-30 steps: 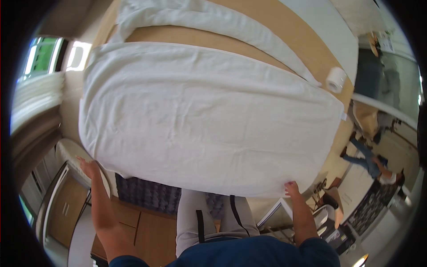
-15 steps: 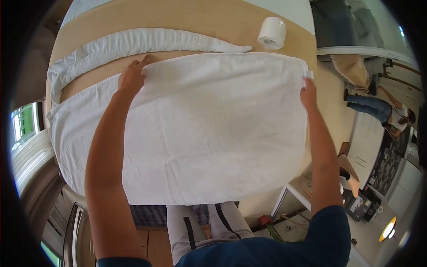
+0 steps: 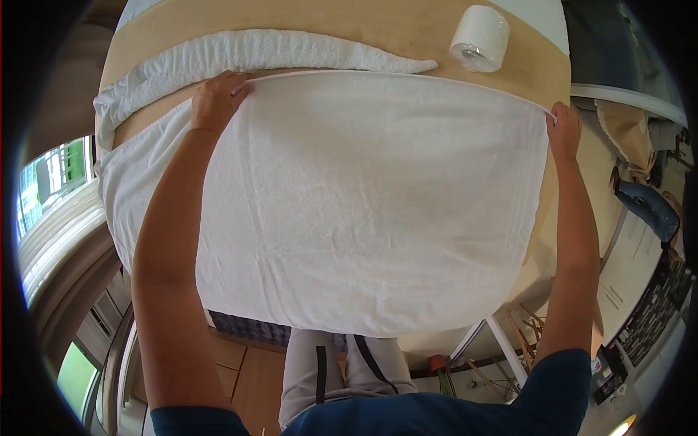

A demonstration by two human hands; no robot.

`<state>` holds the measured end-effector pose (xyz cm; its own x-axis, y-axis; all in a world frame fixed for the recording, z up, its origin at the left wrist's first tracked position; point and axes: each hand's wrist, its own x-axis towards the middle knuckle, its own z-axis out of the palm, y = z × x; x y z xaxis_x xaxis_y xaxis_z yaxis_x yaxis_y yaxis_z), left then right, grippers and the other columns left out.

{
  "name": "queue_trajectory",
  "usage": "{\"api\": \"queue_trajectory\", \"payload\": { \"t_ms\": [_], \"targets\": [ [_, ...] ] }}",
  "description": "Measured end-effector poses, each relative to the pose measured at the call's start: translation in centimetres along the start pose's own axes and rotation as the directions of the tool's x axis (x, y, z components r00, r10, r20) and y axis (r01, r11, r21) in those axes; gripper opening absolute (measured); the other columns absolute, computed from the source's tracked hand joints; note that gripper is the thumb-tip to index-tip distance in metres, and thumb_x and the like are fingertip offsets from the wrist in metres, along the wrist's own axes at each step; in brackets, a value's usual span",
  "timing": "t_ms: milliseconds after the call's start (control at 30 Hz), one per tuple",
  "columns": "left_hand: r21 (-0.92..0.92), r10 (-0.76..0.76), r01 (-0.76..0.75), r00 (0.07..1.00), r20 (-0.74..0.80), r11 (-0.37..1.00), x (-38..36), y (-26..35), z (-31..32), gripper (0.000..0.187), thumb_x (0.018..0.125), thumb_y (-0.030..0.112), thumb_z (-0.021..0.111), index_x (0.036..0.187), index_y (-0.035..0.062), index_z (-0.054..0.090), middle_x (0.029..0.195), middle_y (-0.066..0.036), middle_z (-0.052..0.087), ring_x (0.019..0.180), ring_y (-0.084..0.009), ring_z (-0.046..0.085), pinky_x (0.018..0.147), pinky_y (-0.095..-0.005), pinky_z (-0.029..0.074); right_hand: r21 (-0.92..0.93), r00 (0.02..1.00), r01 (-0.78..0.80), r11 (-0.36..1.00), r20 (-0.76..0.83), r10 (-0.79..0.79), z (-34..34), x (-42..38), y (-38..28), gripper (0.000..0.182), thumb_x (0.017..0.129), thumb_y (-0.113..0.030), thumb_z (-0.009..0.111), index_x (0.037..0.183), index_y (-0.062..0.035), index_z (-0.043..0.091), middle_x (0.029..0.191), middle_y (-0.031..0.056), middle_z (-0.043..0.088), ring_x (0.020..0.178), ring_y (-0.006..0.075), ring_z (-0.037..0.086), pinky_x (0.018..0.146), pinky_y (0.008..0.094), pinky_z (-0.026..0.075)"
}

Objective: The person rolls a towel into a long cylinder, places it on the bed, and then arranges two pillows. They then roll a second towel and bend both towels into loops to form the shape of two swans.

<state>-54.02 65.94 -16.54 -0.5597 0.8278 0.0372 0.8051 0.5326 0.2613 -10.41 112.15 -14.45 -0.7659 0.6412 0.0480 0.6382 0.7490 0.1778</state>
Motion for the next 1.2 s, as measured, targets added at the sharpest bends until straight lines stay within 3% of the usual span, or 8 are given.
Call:
{"api": "queue_trajectory", "payload": {
  "t_ms": [133, 267, 467, 600, 800, 967, 1033, 1200],
  "targets": [
    [0.399, -0.083, 0.041, 0.993, 0.087, 0.916, 1.5, -1.4, 1.2, 0.022, 0.081, 0.034, 0.06, 0.096, 0.0197, 0.069, 0.09, -0.003, 0.065, 0.077, -0.0262, 0.063, 0.067, -0.0358, 0.05, -0.04, 0.988, 0.135, 0.99, -0.071, -0.137, 0.5, -3.6, 0.1, 0.017, 0.068, -0.007, 0.062, 0.082, -0.0076, 0.051, 0.085, 0.0058, 0.055, 0.086, 0.0276, 0.055, 0.075, 0.0399, 0.041],
    [0.207, -0.243, 0.23, 0.969, 0.037, 0.951, 1.3, -1.1, 0.4, 0.025, 0.082, 0.039, 0.058, 0.092, 0.0189, 0.068, 0.085, -0.003, 0.064, 0.078, -0.0275, 0.062, 0.067, -0.0387, 0.05, 0.171, 0.944, 0.328, 0.929, -0.108, -0.313, -0.1, -5.3, -1.9, 0.026, 0.068, -0.006, 0.062, 0.093, -0.0071, 0.056, 0.087, 0.0083, 0.055, 0.086, 0.0287, 0.054, 0.078, 0.0399, 0.041],
    [0.202, -0.068, 0.069, 0.998, -0.012, 0.977, 1.4, -1.2, 1.4, 0.022, 0.083, 0.034, 0.057, 0.091, 0.0166, 0.068, 0.091, -0.003, 0.064, 0.082, -0.028, 0.062, 0.07, -0.0392, 0.049, 0.39, 0.995, -0.102, 0.915, 0.02, 0.103, 1.7, -2.6, -2.1, 0.025, 0.072, -0.01, 0.064, 0.097, -0.0085, 0.059, 0.091, 0.0099, 0.059, 0.089, 0.0292, 0.054, 0.083, 0.0426, 0.039],
    [0.206, -0.068, 0.067, 0.998, 0.0, 0.976, 1.3, -0.9, 1.1, 0.021, 0.083, 0.031, 0.057, 0.09, 0.0142, 0.068, 0.089, -0.006, 0.064, 0.081, -0.0293, 0.061, 0.07, -0.0393, 0.049, 0.065, 0.978, 0.041, 0.997, 0.202, -0.053, 0.0, -1.3, -1.4, 0.027, 0.071, -0.01, 0.065, 0.097, -0.0102, 0.058, 0.093, 0.0098, 0.059, 0.09, 0.0288, 0.055, 0.082, 0.0434, 0.039],
    [0.176, -0.118, 0.119, 0.993, -0.018, 0.977, 1.6, -1.9, 2.7, 0.023, 0.082, 0.032, 0.059, 0.087, 0.0108, 0.067, 0.086, -0.011, 0.064, 0.082, -0.032, 0.061, 0.071, -0.041, 0.049, -0.052, 0.956, 0.287, 0.956, -0.053, -0.29, 2.7, -4.9, -1.9, 0.021, 0.069, -0.004, 0.059, 0.089, -0.0089, 0.055, 0.087, 0.0075, 0.055, 0.087, 0.0274, 0.054, 0.076, 0.0398, 0.042],
    [0.266, -0.172, 0.155, 0.984, 0.044, 0.951, 2.0, -0.5, 1.3, 0.024, 0.082, 0.034, 0.059, 0.09, 0.0136, 0.068, 0.087, -0.011, 0.065, 0.084, -0.0309, 0.062, 0.073, -0.0408, 0.049, 0.169, 0.968, 0.237, 0.957, 0.049, -0.248, 1.3, -6.8, -2.6, 0.014, 0.073, -0.006, 0.059, 0.086, -0.009, 0.055, 0.08, 0.0093, 0.056, 0.083, 0.029, 0.055, 0.077, 0.0385, 0.043],
    [0.274, -0.209, 0.185, 0.976, 0.061, 0.944, 1.9, 0.2, 0.8, 0.024, 0.082, 0.035, 0.058, 0.091, 0.0147, 0.068, 0.088, -0.01, 0.065, 0.085, -0.0305, 0.062, 0.074, -0.0403, 0.049, 0.447, 0.966, -0.22, 0.867, 0.223, 0.13, 1.4, -6.4, -2.5, 0.011, 0.075, -0.009, 0.06, 0.085, -0.0083, 0.056, 0.077, 0.0102, 0.057, 0.082, 0.0298, 0.055, 0.074, 0.0393, 0.044],
    [0.26, -0.235, 0.212, 0.97, 0.057, 0.942, 2.1, 1.1, 0.4, 0.025, 0.082, 0.037, 0.058, 0.093, 0.0162, 0.069, 0.09, -0.009, 0.066, 0.086, -0.0301, 0.062, 0.077, -0.0395, 0.049, 0.326, 0.982, 0.046, 0.944, 0.16, -0.102, 0.2, -4.8, -2.4, 0.015, 0.075, -0.009, 0.062, 0.089, -0.0068, 0.056, 0.081, 0.0111, 0.055, 0.083, 0.0308, 0.054, 0.073, 0.0399, 0.044]
  ]
}}
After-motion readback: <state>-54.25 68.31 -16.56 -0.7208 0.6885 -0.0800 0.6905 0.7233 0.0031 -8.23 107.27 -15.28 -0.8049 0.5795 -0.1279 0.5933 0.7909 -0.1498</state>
